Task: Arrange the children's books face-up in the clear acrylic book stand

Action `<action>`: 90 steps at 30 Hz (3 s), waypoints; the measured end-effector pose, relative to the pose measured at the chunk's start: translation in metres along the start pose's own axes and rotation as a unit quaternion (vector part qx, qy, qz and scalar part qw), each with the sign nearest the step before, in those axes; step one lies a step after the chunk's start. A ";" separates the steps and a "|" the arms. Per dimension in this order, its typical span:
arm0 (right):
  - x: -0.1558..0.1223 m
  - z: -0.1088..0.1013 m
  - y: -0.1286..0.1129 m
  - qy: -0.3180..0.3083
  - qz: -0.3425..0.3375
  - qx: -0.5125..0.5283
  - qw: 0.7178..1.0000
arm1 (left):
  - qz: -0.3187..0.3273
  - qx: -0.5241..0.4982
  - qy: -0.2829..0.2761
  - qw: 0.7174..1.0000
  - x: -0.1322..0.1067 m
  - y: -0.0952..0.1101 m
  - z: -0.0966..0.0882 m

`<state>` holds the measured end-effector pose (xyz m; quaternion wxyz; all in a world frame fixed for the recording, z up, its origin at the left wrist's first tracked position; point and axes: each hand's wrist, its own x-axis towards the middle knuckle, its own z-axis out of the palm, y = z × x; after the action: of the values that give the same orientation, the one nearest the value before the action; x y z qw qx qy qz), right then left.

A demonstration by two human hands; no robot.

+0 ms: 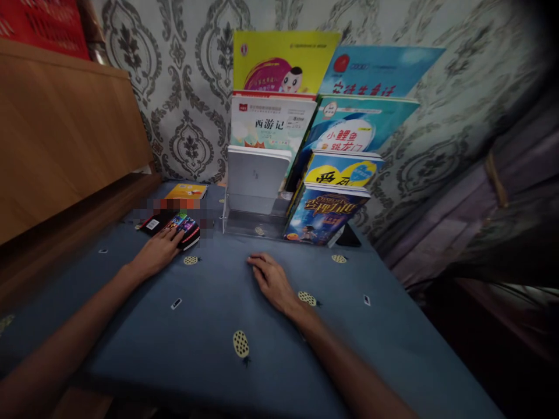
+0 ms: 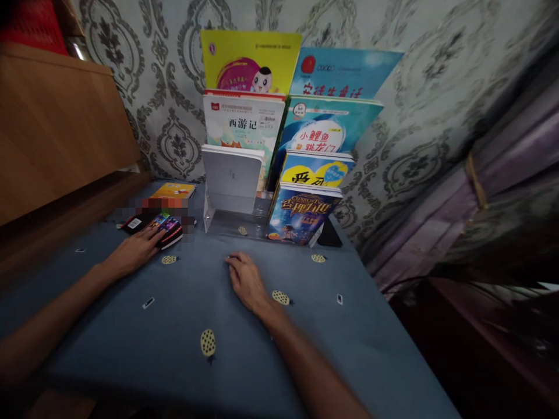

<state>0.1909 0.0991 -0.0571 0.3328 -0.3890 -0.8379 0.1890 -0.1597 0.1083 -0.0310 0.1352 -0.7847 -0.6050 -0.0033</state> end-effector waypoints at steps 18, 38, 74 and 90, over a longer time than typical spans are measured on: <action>0.007 -0.024 0.013 0.088 0.068 0.018 0.994 | 0.198 0.013 -0.047 0.979 -0.044 0.194 -0.062; 0.003 0.002 -0.017 -0.050 -0.085 0.011 0.995 | 0.358 -0.255 -0.110 0.892 -0.026 0.130 -0.079; -0.010 -0.035 0.042 -0.042 0.042 -0.060 0.996 | 0.226 -0.242 0.073 0.941 0.025 0.121 -0.004; -0.011 -0.025 0.030 -0.048 0.062 -0.122 0.989 | 0.365 -0.371 0.039 0.853 -0.082 0.126 -0.064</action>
<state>0.2296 0.1109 -0.0611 0.2302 -0.4687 -0.8438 0.1238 -0.0516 -0.0121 -0.0096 -0.1512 -0.9402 -0.2230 -0.2082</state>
